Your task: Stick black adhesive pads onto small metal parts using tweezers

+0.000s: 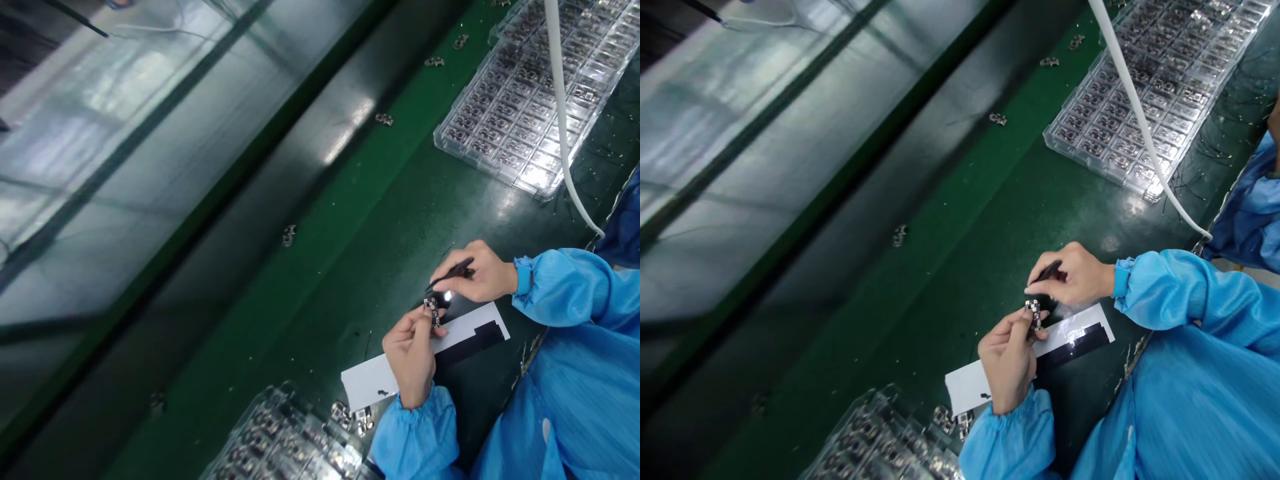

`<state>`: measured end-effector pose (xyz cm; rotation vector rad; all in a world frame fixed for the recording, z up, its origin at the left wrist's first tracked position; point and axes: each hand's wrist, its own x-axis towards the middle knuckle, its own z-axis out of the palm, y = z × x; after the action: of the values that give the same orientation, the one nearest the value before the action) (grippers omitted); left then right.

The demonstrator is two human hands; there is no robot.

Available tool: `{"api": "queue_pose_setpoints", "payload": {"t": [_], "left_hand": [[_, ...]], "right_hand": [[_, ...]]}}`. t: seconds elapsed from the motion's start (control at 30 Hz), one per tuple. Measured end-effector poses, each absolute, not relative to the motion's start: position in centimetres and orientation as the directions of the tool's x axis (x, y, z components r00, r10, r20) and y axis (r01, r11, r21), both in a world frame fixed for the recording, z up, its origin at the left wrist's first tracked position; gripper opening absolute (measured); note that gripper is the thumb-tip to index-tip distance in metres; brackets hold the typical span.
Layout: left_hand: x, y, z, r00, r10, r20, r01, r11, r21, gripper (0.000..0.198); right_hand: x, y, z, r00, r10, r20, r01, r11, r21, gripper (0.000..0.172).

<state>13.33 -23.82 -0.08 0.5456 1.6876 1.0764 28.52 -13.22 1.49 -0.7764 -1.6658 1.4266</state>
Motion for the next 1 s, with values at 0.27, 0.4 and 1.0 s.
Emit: {"api": "queue_pose_setpoints", "payload": {"t": [0.27,0.4,1.0], "left_hand": [[13.7,-23.6,0.2,-0.378,0.766,-0.519,-0.161,0.498,0.852,0.023],[13.7,-23.7,1.6,-0.356,0.76,-0.543,-0.182,0.514,0.839,0.027],[-12.0,-9.9,0.8,-0.613,0.773,-0.162,0.607,0.592,0.53,0.031]], "right_hand": [[28.2,-13.3,1.2,-0.578,0.816,-0.023,-0.072,-0.079,-0.994,0.023],[28.4,-13.1,1.2,-0.455,0.89,-0.039,-0.116,-0.102,-0.988,0.023],[28.2,-12.8,0.9,-0.372,0.928,-0.037,0.032,-0.027,-0.999,0.022]]}}
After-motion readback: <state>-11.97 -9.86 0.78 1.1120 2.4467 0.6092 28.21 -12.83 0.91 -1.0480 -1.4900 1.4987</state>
